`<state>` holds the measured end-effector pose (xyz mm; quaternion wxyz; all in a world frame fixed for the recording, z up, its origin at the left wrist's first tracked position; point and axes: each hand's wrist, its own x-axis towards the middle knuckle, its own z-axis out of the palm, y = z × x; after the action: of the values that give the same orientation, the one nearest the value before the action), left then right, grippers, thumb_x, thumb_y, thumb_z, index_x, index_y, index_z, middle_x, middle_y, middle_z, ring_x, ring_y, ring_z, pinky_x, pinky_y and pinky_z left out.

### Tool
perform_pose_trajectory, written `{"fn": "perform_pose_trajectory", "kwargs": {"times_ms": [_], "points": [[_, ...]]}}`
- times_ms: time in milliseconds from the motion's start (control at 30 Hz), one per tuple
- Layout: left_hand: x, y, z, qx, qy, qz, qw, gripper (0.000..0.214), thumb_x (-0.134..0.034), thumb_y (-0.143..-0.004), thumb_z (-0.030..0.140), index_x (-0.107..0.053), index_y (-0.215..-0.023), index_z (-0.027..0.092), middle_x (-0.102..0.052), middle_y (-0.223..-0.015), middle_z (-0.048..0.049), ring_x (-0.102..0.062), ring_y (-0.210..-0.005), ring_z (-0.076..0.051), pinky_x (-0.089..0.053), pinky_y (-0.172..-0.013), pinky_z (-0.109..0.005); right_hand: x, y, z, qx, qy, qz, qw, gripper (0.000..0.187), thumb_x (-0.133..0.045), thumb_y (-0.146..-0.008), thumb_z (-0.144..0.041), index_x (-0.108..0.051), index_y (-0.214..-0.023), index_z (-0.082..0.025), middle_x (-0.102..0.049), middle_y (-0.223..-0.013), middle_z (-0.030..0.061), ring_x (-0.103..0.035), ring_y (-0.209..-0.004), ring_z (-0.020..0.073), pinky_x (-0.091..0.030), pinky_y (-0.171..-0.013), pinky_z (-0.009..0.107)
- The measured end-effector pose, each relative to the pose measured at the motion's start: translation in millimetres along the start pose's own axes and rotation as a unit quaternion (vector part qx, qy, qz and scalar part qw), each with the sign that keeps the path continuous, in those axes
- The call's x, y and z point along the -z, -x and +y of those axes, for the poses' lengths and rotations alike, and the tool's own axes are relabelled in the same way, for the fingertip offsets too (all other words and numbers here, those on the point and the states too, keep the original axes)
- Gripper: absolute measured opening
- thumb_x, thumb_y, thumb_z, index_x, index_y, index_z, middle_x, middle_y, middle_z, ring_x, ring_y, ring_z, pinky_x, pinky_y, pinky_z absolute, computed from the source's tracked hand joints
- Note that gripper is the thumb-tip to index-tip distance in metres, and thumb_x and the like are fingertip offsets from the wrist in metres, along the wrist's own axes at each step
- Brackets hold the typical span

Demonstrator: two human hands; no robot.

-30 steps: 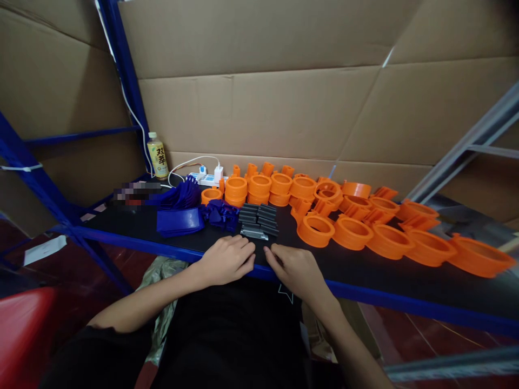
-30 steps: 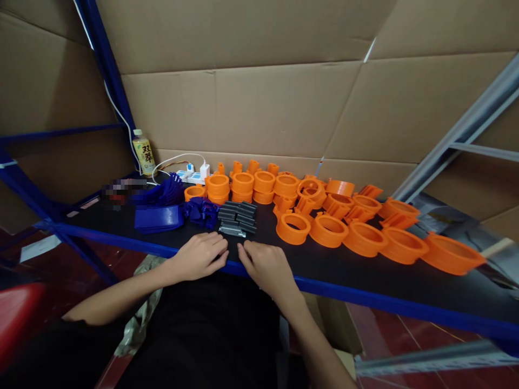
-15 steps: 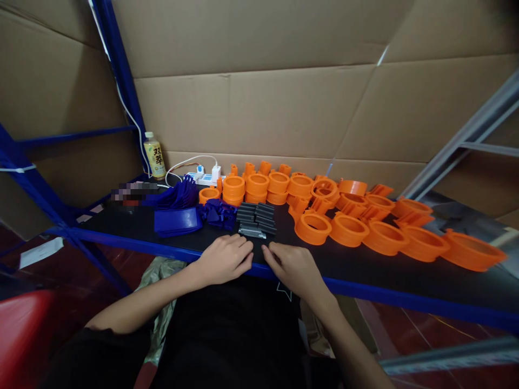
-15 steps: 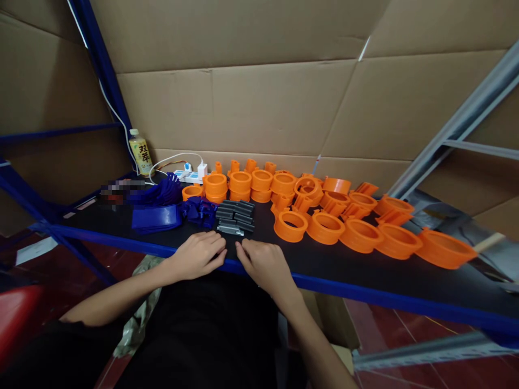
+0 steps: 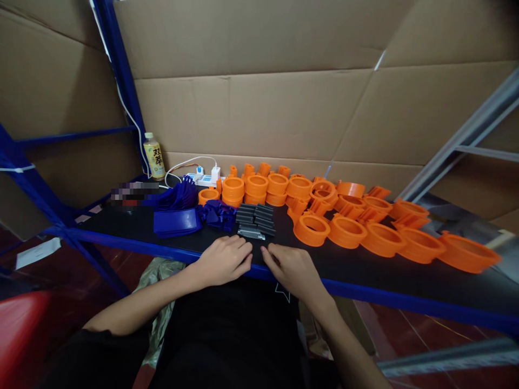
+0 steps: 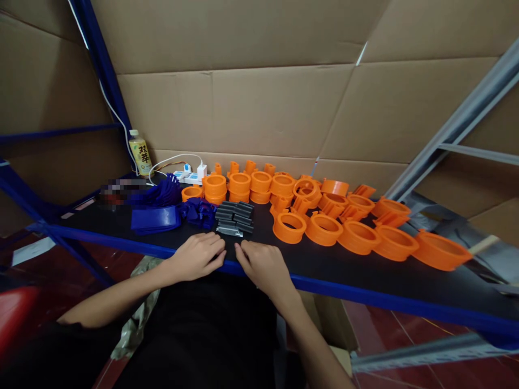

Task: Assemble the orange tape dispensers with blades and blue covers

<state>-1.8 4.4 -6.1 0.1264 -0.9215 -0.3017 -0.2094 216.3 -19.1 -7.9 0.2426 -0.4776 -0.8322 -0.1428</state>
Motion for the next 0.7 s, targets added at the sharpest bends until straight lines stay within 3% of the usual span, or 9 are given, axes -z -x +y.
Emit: {"fn": "perform_pose_trajectory", "kwargs": {"times_ms": [700], "points": [[2.2, 0.1, 0.9, 0.002, -0.006, -0.005, 1.000, 0.018, -0.044, -0.098, 0.029, -0.054, -0.085, 0.021, -0.062, -0.081, -0.0040, -0.061, -0.078, -0.021, -0.044, -0.070, -0.034, 0.4, 6.0, 1.0, 0.003, -0.004, 0.007, 1.000, 0.041, -0.043, -0.102, -0.035, -0.055, -0.067, -0.018, -0.061, -0.062, 0.0019, -0.052, -0.054, 0.0112, -0.026, -0.057, 0.027]]}}
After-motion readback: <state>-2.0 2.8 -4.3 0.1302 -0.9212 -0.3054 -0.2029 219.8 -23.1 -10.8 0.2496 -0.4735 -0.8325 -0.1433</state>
